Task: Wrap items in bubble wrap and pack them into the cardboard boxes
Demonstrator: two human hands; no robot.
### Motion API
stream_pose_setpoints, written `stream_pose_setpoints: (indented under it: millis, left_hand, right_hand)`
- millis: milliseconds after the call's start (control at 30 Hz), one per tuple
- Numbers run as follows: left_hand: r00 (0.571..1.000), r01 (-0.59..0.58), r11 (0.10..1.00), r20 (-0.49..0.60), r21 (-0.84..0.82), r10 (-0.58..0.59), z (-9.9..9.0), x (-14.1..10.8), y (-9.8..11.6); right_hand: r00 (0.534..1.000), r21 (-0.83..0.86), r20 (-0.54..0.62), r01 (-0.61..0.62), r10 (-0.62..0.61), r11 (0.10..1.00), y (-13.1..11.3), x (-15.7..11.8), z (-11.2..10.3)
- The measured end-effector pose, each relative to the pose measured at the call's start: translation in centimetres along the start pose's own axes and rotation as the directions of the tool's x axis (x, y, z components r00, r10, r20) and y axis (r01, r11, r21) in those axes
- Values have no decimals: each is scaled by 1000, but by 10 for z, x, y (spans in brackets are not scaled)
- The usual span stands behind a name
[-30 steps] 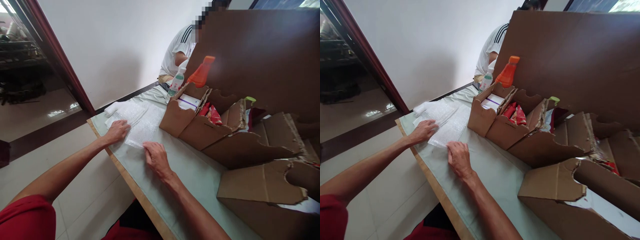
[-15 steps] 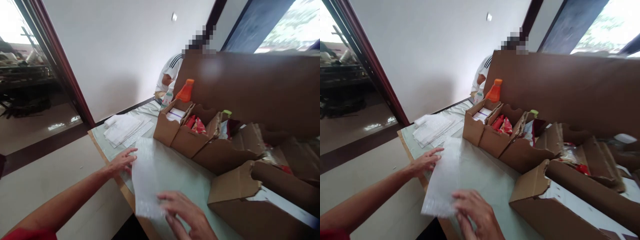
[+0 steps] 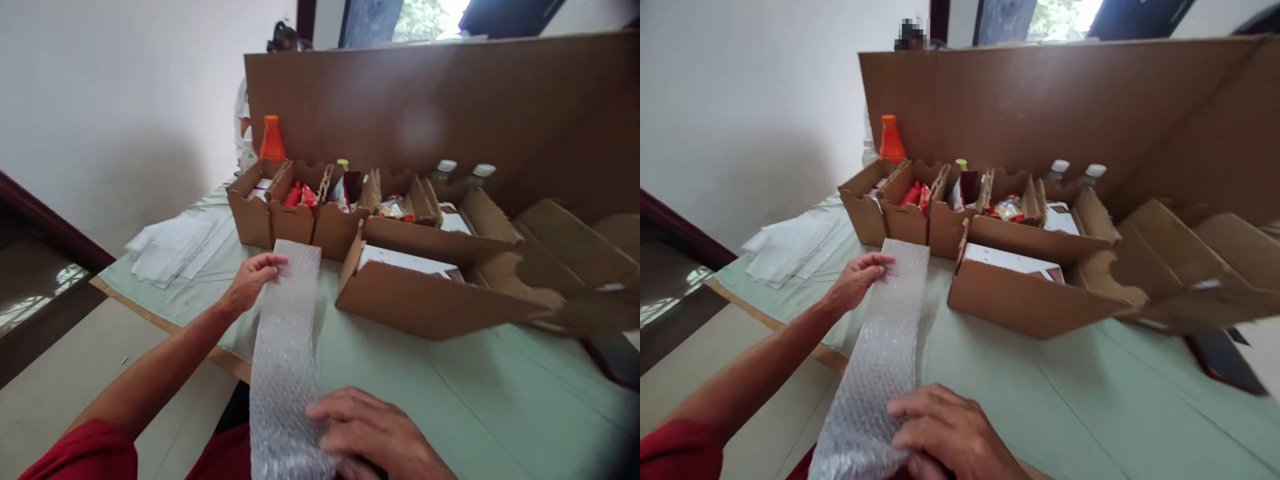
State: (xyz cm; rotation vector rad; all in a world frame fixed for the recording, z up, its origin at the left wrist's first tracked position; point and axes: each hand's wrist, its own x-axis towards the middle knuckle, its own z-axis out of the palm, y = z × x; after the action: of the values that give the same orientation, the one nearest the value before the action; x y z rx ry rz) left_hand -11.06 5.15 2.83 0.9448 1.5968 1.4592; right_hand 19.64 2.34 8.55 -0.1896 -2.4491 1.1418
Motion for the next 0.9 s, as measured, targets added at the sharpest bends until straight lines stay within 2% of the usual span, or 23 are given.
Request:
stream_pose_setpoints:
  millis: [100,133,200,233,267,333,367,400,433,500,567,633,700,767,900]
  left_hand:
    - [999,-50,992,14,114,49,7,11,3]
    - [998,-70,985,4,159,70,3,6,2]
    - [991,-131,955,38,265,125,-13,-20,-2]
    - [976,-210,912,127,352,176,-23,-40,-4]
    - [945,-285,869,269,405,185,-32,-64,-5]
    - [861,-345,849,496,401,115,-44,-113,-5]
    - [833,-332,860,547,388,75,-45,-135,-6]
    - [837,-296,872,545,389,41,-43,-154,-7]
    - [859,-260,882,510,393,27,-38,-167,-9]
    - [946,-165,889,325,427,19,-21,-178,-18]
    - [994,-68,890,108,451,21,-2,-173,-30]
    - [1000,-8,896,-8,443,13,10,-161,-41]
    - [1000,11,901,-28,434,2,15,-150,-48]
    - [1000,23,885,-28,465,-11,14,-144,-51]
    - [999,31,802,-47,596,-4,10,-141,-50]
  right_hand:
    - [994,-70,-62,-93,89,993,18,-4,9]
    - [990,-70,-74,-127,122,989,26,-5,13]
    - [976,-34,-103,-197,192,980,42,-7,22]
    - [969,1,-108,-222,221,975,48,-7,25]
    - [964,41,-102,-244,247,969,52,-8,27]
    - [956,123,-68,-277,287,953,57,-7,30]
    - [949,158,-52,-301,312,941,57,-6,30]
    - [938,186,-39,-332,344,925,57,-4,31]
    - [923,215,-36,-367,383,905,57,-3,32]
    - [880,313,-52,-435,473,844,59,0,37]
    - [841,459,-71,-450,537,766,65,2,44]
    - [816,548,-104,-430,569,717,73,4,52]
    - [786,494,-169,-454,594,742,82,7,61]
    - [757,343,-268,-503,596,793,90,11,69]
    - [776,46,-392,-521,495,853,94,15,77]
